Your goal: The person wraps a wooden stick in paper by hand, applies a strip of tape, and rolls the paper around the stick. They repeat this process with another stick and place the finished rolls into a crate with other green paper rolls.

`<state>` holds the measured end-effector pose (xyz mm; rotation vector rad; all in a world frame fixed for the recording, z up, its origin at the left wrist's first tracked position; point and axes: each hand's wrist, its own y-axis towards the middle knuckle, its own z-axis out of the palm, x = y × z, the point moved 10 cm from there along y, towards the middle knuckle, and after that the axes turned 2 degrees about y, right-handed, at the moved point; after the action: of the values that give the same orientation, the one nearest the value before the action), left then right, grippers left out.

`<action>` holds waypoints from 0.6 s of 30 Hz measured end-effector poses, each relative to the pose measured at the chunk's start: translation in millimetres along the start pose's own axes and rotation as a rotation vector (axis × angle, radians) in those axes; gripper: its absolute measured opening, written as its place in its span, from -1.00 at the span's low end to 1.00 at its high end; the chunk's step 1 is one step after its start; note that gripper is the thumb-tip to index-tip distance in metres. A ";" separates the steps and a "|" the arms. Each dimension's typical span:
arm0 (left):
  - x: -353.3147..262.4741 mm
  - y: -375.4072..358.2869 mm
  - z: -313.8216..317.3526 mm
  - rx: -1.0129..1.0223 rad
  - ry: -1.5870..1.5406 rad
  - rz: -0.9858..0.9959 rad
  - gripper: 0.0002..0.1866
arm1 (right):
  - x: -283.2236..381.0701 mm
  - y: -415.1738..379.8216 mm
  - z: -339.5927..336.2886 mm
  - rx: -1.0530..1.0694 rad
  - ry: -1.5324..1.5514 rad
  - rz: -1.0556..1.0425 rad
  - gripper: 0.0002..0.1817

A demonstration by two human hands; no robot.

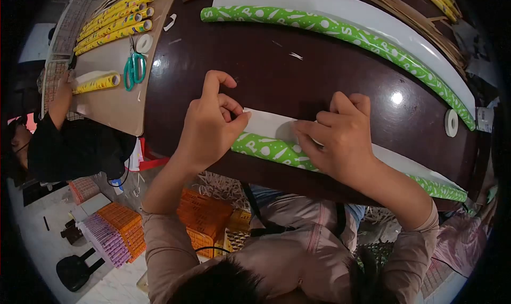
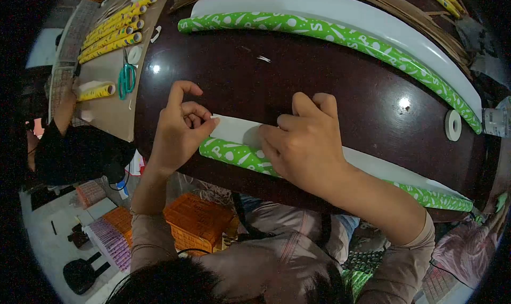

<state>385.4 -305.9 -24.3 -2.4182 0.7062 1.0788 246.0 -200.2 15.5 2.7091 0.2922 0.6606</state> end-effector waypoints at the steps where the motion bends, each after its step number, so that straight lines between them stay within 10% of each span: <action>1: -1.1 0.1 -0.3 -0.001 0.001 -0.004 -0.49 | -0.4 0.0 0.0 0.000 0.003 0.007 -0.86; 18: -13.0 5.3 -1.8 0.033 0.150 0.071 -0.50 | -0.5 -0.3 -0.3 0.000 -0.017 -0.004 -0.87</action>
<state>375.8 -307.4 -14.0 -2.4816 0.8581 0.9113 245.4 -199.9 15.5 2.7125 0.2930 0.6367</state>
